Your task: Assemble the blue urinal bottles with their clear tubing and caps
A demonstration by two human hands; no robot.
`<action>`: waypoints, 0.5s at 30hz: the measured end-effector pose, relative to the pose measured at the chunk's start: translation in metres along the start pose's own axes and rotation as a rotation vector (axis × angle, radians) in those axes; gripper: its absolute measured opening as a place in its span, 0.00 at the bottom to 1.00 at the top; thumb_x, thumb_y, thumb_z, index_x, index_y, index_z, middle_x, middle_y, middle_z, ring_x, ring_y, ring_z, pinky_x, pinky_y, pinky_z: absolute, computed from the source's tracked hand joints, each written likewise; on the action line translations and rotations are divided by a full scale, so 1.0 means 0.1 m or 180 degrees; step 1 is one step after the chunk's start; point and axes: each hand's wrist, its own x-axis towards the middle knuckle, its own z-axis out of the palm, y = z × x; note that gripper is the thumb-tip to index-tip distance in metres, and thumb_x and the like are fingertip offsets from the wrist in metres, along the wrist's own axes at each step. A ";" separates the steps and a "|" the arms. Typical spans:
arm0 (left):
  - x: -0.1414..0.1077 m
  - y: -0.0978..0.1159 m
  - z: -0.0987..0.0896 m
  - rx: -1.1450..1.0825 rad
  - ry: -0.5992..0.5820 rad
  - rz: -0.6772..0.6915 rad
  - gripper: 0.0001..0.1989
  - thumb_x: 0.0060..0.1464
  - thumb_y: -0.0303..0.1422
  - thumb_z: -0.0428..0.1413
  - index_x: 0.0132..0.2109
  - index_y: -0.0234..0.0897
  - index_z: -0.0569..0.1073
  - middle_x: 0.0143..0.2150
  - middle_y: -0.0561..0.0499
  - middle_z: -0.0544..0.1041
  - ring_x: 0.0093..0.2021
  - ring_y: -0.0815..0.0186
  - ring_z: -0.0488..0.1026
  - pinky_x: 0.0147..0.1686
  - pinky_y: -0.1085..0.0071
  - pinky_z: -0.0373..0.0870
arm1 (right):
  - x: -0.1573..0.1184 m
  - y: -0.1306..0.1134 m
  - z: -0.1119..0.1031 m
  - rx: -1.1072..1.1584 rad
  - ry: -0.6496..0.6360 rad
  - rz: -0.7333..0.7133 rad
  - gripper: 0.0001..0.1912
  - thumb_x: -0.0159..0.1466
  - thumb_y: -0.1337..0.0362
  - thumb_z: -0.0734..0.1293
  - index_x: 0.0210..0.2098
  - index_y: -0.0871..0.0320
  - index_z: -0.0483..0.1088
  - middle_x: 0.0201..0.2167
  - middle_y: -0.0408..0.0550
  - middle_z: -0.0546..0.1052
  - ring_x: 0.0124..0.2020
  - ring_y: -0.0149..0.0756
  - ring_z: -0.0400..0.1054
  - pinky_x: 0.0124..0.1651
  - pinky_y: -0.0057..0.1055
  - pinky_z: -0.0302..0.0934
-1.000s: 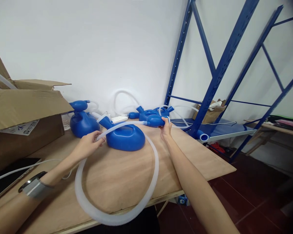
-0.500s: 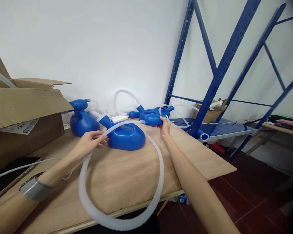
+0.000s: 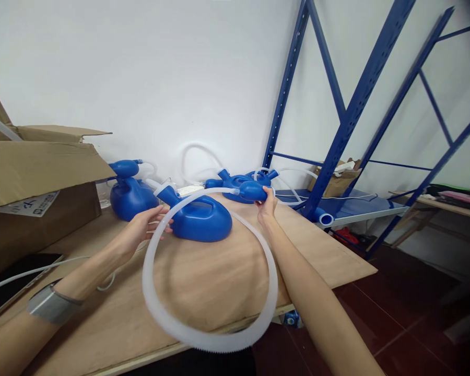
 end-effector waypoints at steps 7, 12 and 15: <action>-0.04 -0.02 0.03 -0.0075 -0.0320 0.0123 0.22 0.55 0.49 0.62 0.45 0.34 0.80 0.35 0.46 0.80 0.33 0.62 0.77 0.31 0.70 0.73 | 0.09 0.03 -0.07 -0.0107 0.0260 0.0051 0.18 0.50 0.51 0.70 0.34 0.53 0.65 0.33 0.40 0.72 0.33 0.35 0.70 0.26 0.26 0.62; -0.03 -0.04 0.03 0.0044 -0.0283 0.0150 0.23 0.52 0.46 0.66 0.48 0.33 0.81 0.35 0.47 0.80 0.33 0.63 0.77 0.32 0.71 0.74 | 0.06 0.03 -0.05 -0.0099 0.0174 0.0047 0.19 0.49 0.51 0.71 0.36 0.54 0.66 0.34 0.40 0.72 0.34 0.35 0.69 0.26 0.26 0.62; -0.02 -0.04 0.04 0.0003 0.0015 0.0078 0.20 0.50 0.44 0.67 0.45 0.35 0.81 0.34 0.48 0.80 0.31 0.64 0.76 0.28 0.72 0.72 | 0.04 0.04 -0.03 -0.0085 0.0092 0.0043 0.19 0.49 0.52 0.71 0.36 0.54 0.66 0.35 0.40 0.72 0.35 0.35 0.69 0.27 0.26 0.62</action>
